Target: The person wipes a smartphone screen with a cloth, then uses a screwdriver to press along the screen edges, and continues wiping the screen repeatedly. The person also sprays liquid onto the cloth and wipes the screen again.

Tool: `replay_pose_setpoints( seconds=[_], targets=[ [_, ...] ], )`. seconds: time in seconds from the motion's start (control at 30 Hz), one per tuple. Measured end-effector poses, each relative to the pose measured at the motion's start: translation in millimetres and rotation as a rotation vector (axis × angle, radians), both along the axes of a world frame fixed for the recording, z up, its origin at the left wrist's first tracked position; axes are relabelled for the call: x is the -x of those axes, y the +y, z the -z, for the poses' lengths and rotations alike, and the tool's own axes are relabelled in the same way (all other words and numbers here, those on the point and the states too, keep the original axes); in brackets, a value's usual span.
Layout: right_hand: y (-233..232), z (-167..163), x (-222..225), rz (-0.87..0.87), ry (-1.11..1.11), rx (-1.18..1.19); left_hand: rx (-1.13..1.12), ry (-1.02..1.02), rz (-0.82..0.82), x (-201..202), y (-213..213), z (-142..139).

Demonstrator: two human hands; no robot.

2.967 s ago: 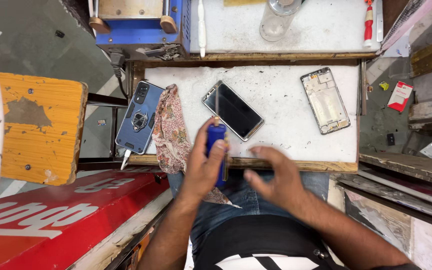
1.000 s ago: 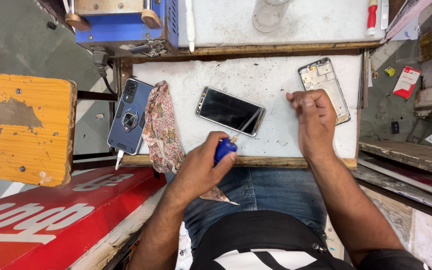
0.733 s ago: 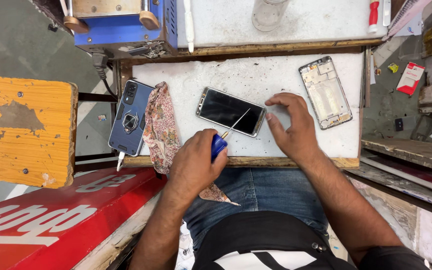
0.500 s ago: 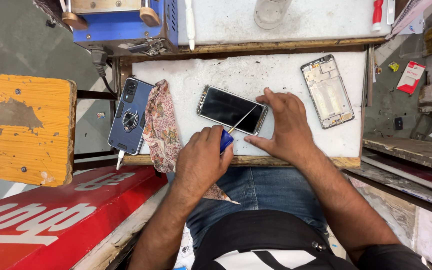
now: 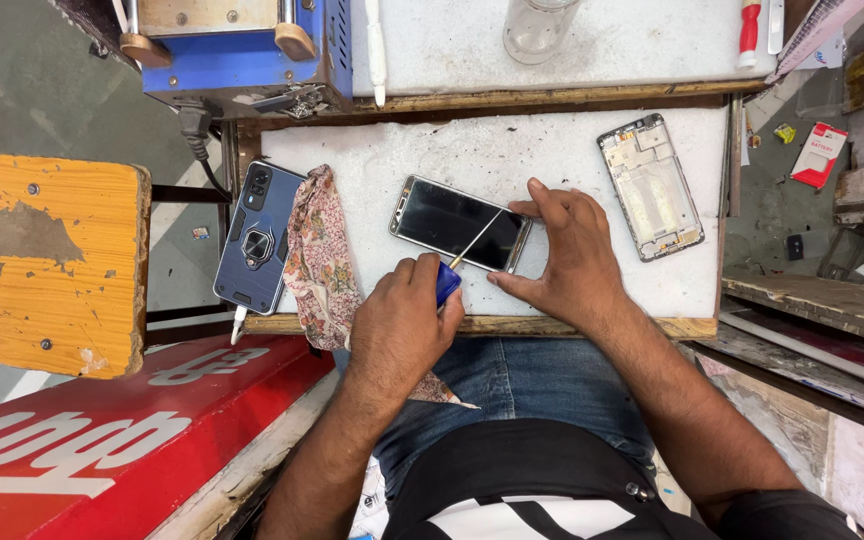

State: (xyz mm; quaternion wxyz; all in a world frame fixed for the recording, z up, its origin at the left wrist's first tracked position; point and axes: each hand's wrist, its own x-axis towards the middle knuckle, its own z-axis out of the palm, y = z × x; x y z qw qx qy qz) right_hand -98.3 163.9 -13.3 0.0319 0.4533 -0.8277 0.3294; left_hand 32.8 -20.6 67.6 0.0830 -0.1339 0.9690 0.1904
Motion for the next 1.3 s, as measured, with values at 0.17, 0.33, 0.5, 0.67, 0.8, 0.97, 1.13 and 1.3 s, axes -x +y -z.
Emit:
replay_pose_setpoints(
  seconds=[0.17,0.33,0.5,0.67,0.8,0.97,1.13,1.3],
  targets=[
    [-2.5,-2.5,-0.8,0.004,0.001,-0.001,-0.012,0.006,-0.01,-0.5,1.8,-0.6],
    [-1.2,-2.8,-1.9,0.005,-0.026,0.017,-0.023,0.022,-0.029,-2.6,2.3,-1.1],
    [-1.0,-1.5,-0.5,0.005,-0.053,0.035,0.001,0.049,-0.04,-3.3,2.7,-0.9],
    [-0.9,-1.4,0.4,0.015,-0.089,0.038,-0.023,0.038,-0.005,-1.3,5.6,-1.8],
    [1.3,-4.3,3.1,-0.025,-0.122,0.04,-0.037,0.045,-0.017,0.3,8.0,-4.2],
    [2.6,-9.1,5.9,-0.012,-0.159,0.002,-0.024,0.06,-0.008,2.2,8.9,-5.7],
    [2.2,-6.9,5.5,-0.021,-0.155,0.02,-0.038,0.031,-0.012,2.9,8.7,-4.0],
    [3.2,-2.6,4.6,-0.008,-0.135,0.017,-0.045,0.013,-0.043,2.2,8.8,-3.4]
  ],
)
